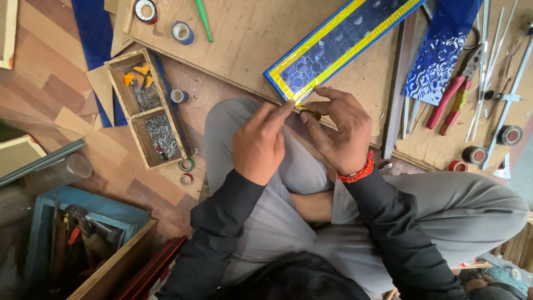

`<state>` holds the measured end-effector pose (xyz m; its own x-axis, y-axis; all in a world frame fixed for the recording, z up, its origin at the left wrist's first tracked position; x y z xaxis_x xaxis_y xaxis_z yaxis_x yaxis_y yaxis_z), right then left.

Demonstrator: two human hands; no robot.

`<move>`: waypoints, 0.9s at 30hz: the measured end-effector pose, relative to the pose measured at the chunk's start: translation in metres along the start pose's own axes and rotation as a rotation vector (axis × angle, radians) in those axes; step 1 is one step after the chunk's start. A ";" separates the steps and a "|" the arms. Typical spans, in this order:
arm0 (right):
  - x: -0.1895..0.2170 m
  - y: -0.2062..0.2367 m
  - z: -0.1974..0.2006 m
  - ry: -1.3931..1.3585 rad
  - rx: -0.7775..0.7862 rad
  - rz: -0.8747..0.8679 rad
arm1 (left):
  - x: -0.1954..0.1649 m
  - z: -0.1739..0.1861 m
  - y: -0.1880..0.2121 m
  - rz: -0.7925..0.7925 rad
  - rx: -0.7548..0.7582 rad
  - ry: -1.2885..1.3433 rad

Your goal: The person assembles a rectangular frame by inserting white sticks into a blue and yellow patterned frame, then hammers nails into a cork-backed frame. They also measure and mark a blue sheet with a ruler and pencil, then use pliers to remove a small piece.

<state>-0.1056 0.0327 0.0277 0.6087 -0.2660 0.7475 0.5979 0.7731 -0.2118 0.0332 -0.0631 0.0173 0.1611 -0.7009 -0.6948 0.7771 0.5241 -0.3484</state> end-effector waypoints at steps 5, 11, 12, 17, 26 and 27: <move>-0.001 -0.002 0.001 -0.036 -0.002 -0.041 | 0.000 -0.001 0.002 -0.006 0.027 -0.022; -0.007 -0.002 -0.001 -0.113 -0.003 -0.092 | -0.003 -0.002 0.003 -0.037 0.016 -0.100; -0.010 -0.002 -0.001 -0.143 -0.004 -0.107 | -0.003 -0.002 0.003 -0.034 0.020 -0.101; -0.029 -0.005 -0.009 -0.431 0.035 -0.269 | -0.002 0.003 0.010 -0.011 0.064 -0.113; -0.072 0.007 0.002 -0.396 0.078 -0.442 | 0.053 0.027 -0.014 -0.053 -0.166 -0.071; -0.078 0.007 0.006 -0.227 0.085 -0.444 | 0.067 0.031 -0.028 -0.064 -0.170 -0.149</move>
<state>-0.1519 0.0628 -0.0282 0.1708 -0.4549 0.8740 0.7227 0.6608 0.2027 0.0414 -0.1400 0.0002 0.2122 -0.7924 -0.5719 0.6770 0.5413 -0.4986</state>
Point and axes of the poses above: each hand's wrist, its own y-axis away from the middle knuckle, its own z-axis out of the back of the hand, x = y × z, the point moved 4 cm from there along -y, towards the middle knuckle, and after that the axes turned 11 degrees about -z, right-handed, at the moved point
